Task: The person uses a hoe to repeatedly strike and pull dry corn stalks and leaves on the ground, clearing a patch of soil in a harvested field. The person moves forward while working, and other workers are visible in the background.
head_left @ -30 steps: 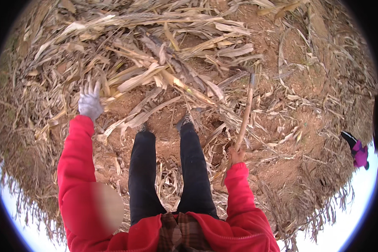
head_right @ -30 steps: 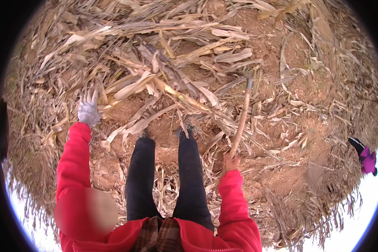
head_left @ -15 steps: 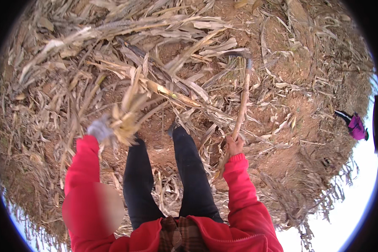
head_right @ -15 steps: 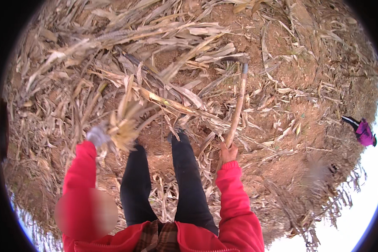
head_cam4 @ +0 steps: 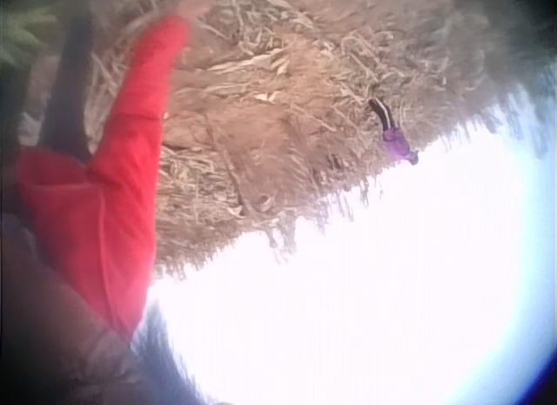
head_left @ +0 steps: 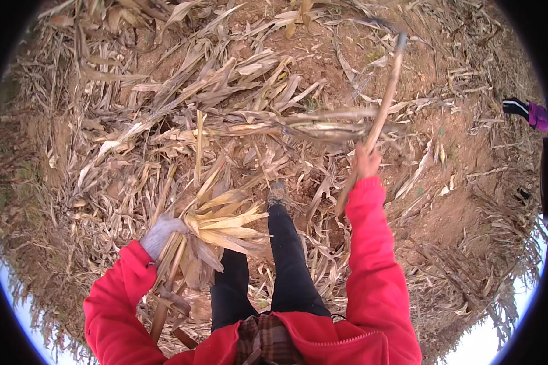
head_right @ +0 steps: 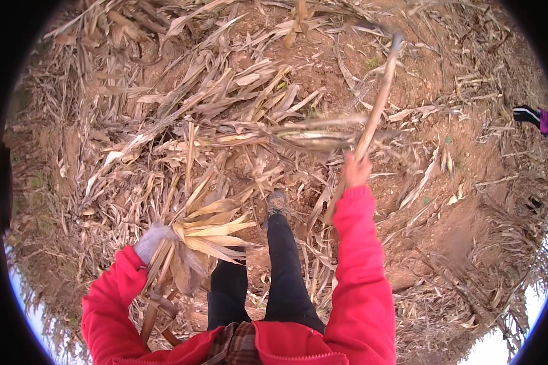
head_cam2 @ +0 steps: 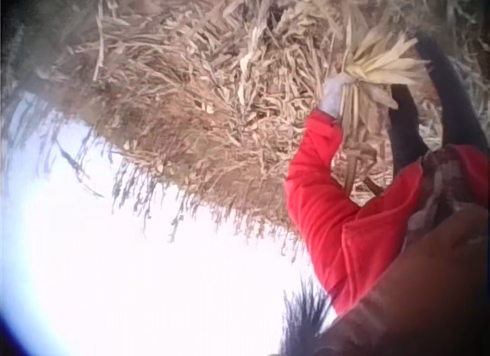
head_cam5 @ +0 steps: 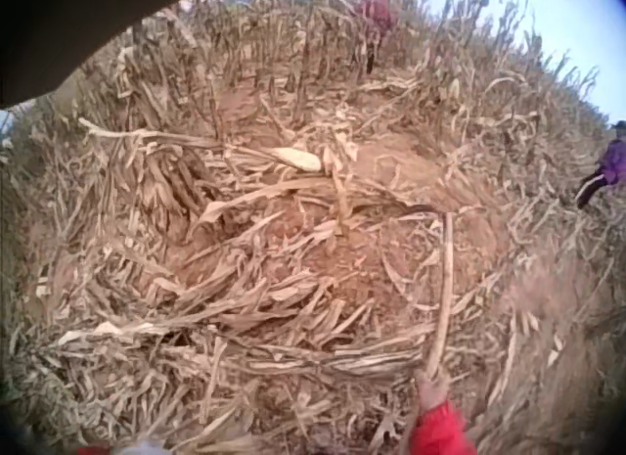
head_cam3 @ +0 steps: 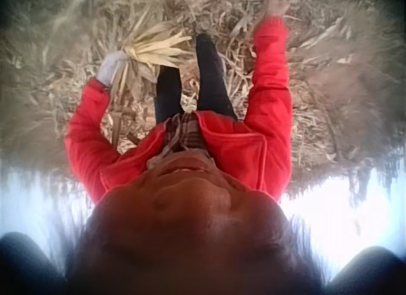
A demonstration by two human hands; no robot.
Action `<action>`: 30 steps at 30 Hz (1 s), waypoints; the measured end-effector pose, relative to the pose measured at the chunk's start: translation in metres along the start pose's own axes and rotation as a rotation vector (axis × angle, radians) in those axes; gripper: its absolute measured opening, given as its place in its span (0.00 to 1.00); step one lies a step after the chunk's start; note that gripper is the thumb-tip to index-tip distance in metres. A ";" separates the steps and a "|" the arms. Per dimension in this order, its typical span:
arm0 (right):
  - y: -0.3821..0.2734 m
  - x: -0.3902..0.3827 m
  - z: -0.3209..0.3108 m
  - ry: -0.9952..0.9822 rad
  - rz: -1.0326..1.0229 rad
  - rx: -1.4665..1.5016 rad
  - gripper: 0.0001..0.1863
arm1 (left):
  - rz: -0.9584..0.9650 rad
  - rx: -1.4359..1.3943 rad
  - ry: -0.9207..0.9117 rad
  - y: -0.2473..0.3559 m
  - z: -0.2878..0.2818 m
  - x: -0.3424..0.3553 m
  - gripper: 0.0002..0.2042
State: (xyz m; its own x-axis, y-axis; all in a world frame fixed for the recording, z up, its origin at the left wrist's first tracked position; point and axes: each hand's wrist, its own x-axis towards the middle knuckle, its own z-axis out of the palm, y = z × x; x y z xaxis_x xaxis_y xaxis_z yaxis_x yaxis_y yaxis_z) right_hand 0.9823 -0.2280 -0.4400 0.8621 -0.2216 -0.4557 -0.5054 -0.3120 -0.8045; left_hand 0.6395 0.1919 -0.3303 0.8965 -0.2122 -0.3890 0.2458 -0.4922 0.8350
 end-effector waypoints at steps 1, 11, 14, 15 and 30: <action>-0.012 0.025 0.007 -0.005 -0.013 0.028 0.07 | -0.212 -0.223 0.000 0.010 -0.003 0.005 0.07; 0.233 -0.060 0.091 -0.321 0.202 -0.422 0.25 | -0.834 -0.770 0.097 -0.002 0.041 0.011 0.18; 0.255 -0.060 0.072 -0.289 0.262 -0.475 0.16 | -0.851 -0.567 0.100 -0.007 0.045 0.009 0.18; 0.240 -0.046 0.069 -0.245 0.307 -0.532 0.14 | -0.854 -0.447 0.089 -0.008 0.046 0.007 0.19; 0.235 -0.016 0.088 -0.297 0.170 -0.962 0.20 | -0.808 -0.845 0.345 -0.048 0.171 -0.019 0.23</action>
State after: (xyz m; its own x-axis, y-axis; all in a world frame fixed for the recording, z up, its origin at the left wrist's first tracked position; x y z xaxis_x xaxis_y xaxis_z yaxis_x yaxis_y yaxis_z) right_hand 0.8527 -0.2161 -0.6550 0.6841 -0.1347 -0.7168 -0.3239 -0.9367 -0.1331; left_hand 0.5480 0.0750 -0.4298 0.3939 0.1991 -0.8973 0.8253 0.3531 0.4406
